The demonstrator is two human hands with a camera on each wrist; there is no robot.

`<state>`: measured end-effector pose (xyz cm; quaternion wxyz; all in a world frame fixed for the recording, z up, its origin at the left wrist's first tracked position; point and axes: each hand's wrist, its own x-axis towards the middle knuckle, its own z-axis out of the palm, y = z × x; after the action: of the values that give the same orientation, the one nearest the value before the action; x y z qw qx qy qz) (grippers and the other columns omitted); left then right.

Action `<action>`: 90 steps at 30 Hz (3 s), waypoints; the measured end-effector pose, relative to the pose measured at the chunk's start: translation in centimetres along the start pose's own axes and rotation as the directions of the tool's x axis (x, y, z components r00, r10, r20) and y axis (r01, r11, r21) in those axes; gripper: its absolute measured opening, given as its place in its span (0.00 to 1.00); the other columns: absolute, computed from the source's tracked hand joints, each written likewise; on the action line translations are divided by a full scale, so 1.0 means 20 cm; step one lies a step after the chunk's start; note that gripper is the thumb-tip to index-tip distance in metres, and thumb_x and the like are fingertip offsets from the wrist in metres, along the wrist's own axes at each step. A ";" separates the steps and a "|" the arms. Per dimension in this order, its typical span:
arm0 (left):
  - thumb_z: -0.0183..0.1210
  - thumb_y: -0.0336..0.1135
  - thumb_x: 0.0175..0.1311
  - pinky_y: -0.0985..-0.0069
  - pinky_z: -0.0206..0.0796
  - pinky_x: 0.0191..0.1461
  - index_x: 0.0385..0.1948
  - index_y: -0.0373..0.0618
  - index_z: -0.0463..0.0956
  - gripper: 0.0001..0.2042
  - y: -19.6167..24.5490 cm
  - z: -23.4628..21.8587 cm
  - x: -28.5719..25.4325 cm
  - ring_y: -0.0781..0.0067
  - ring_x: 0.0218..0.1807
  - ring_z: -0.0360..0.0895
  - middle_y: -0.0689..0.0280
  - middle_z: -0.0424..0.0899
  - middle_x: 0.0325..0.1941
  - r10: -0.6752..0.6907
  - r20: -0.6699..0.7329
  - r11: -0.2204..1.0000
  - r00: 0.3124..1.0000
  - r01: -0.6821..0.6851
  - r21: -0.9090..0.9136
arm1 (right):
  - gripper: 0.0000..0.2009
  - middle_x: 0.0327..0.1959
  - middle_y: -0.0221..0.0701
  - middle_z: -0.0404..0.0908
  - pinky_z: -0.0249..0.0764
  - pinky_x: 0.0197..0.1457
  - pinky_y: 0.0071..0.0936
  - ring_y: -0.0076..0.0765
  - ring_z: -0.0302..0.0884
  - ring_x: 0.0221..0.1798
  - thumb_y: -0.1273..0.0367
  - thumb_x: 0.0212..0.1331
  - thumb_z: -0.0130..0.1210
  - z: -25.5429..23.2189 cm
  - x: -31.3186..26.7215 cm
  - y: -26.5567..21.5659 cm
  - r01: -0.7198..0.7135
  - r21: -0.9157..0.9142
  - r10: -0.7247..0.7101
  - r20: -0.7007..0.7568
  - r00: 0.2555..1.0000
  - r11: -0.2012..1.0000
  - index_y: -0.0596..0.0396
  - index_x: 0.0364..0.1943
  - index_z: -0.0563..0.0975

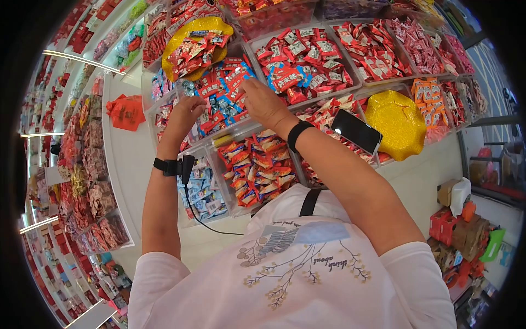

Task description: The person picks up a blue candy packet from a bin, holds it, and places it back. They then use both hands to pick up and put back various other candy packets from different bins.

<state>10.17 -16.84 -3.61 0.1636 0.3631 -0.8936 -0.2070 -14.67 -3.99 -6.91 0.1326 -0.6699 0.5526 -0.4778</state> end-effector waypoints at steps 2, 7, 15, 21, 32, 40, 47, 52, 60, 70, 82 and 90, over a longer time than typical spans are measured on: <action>0.66 0.34 0.61 0.59 0.73 0.48 0.41 0.44 0.84 0.09 0.00 0.01 -0.02 0.49 0.43 0.81 0.55 0.83 0.39 0.027 0.066 0.999 0.997 -0.026 -0.027 | 0.09 0.42 0.45 0.75 0.74 0.53 0.47 0.58 0.75 0.48 0.80 0.59 0.50 0.00 0.00 -0.01 0.001 0.022 -0.001 0.001 1.000 1.000 0.59 0.42 0.71; 0.69 0.31 0.58 0.60 0.73 0.50 0.46 0.48 0.83 0.14 0.04 0.02 -0.07 0.52 0.44 0.78 0.56 0.79 0.37 0.120 0.097 0.974 0.988 -0.136 0.184 | 0.07 0.39 0.44 0.75 0.74 0.50 0.46 0.57 0.75 0.45 0.80 0.58 0.50 0.01 0.01 0.01 -0.013 0.010 0.013 0.011 1.000 1.000 0.58 0.40 0.69; 0.68 0.28 0.56 0.57 0.73 0.50 0.42 0.48 0.82 0.12 0.04 0.04 -0.08 0.51 0.47 0.79 0.57 0.79 0.37 0.173 0.090 0.913 0.981 -0.194 0.358 | 0.07 0.37 0.43 0.75 0.74 0.50 0.45 0.55 0.75 0.45 0.79 0.57 0.50 0.02 0.00 0.02 0.025 0.005 -0.025 0.009 1.000 1.000 0.58 0.39 0.70; 0.69 0.35 0.55 0.58 0.74 0.52 0.42 0.46 0.81 0.13 0.09 0.10 -0.03 0.52 0.49 0.80 0.58 0.81 0.40 0.116 0.226 0.932 0.967 -0.185 0.311 | 0.06 0.37 0.43 0.75 0.74 0.50 0.46 0.55 0.75 0.45 0.78 0.57 0.50 0.02 0.00 0.01 0.008 -0.031 -0.007 0.027 1.000 0.999 0.58 0.38 0.70; 0.67 0.38 0.52 0.54 0.77 0.50 0.36 0.41 0.77 0.14 0.07 0.22 0.02 0.48 0.47 0.83 0.52 0.85 0.40 0.103 0.300 0.860 0.948 -0.237 0.452 | 0.05 0.38 0.44 0.76 0.74 0.50 0.47 0.56 0.76 0.45 0.77 0.58 0.51 0.01 0.00 0.02 -0.003 -0.007 0.003 0.036 0.999 1.000 0.58 0.38 0.70; 0.66 0.35 0.52 0.54 0.77 0.41 0.34 0.42 0.76 0.12 0.09 0.20 -0.03 0.47 0.38 0.85 0.53 0.85 0.32 0.143 0.193 0.886 0.971 -0.212 0.411 | 0.06 0.39 0.44 0.77 0.75 0.50 0.46 0.57 0.76 0.45 0.79 0.58 0.50 0.01 0.00 0.01 -0.001 -0.007 0.001 0.025 1.000 1.000 0.59 0.39 0.71; 0.64 0.40 0.57 0.52 0.77 0.43 0.35 0.43 0.78 0.11 0.10 0.21 0.05 0.47 0.41 0.85 0.52 0.86 0.34 -0.003 0.319 0.906 0.948 -0.133 0.403 | 0.05 0.38 0.45 0.78 0.73 0.49 0.49 0.59 0.76 0.46 0.77 0.59 0.51 0.01 0.01 0.01 -0.014 -0.007 0.014 0.033 0.999 1.000 0.58 0.38 0.70; 0.62 0.37 0.59 0.52 0.77 0.42 0.35 0.43 0.78 0.09 0.08 0.18 0.04 0.47 0.40 0.85 0.52 0.86 0.33 0.006 0.296 0.879 0.955 -0.146 0.455 | 0.05 0.38 0.45 0.78 0.73 0.50 0.49 0.58 0.76 0.45 0.77 0.58 0.50 0.00 0.00 0.00 0.006 -0.009 -0.006 0.025 1.000 1.000 0.58 0.38 0.70; 0.62 0.39 0.64 0.57 0.77 0.34 0.44 0.43 0.78 0.12 0.25 -0.01 -0.08 0.50 0.32 0.85 0.53 0.87 0.32 0.016 0.030 0.945 0.999 -0.025 0.326 | 0.06 0.37 0.43 0.76 0.73 0.49 0.47 0.56 0.76 0.45 0.77 0.57 0.52 0.01 0.00 0.01 0.019 -0.001 -0.019 0.019 1.000 1.000 0.58 0.37 0.70; 0.55 0.35 0.76 0.80 0.76 0.38 0.55 0.41 0.73 0.12 0.17 -0.17 -0.03 0.76 0.38 0.86 0.66 0.87 0.38 -0.299 0.203 0.658 0.932 0.356 -0.664 | 0.05 0.37 0.43 0.77 0.73 0.48 0.48 0.56 0.76 0.44 0.77 0.57 0.52 0.01 0.00 0.01 0.019 -0.013 -0.019 0.030 0.999 1.000 0.57 0.37 0.69; 0.56 0.36 0.72 0.76 0.80 0.44 0.50 0.37 0.75 0.13 -0.05 -0.06 0.11 0.74 0.45 0.84 0.65 0.84 0.43 -0.300 0.409 0.723 0.862 0.485 -0.492 | 0.05 0.35 0.42 0.77 0.74 0.46 0.47 0.55 0.77 0.42 0.78 0.58 0.51 0.01 0.00 0.00 0.044 -0.005 -0.044 -0.006 0.999 0.999 0.57 0.37 0.69; 0.71 0.55 0.58 0.64 0.75 0.44 0.45 0.37 0.75 0.28 0.08 0.09 0.11 0.59 0.41 0.86 0.58 0.86 0.37 -0.177 0.175 0.977 0.969 0.151 0.150 | 0.05 0.36 0.42 0.77 0.74 0.46 0.48 0.55 0.77 0.42 0.77 0.58 0.50 0.01 0.00 0.01 0.042 -0.014 -0.042 0.007 0.999 0.999 0.57 0.37 0.70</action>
<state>6.92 -16.88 -3.96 0.0360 0.4250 -0.8839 -0.1920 -14.57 -4.18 -7.14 0.1196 -0.6838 0.5413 -0.4745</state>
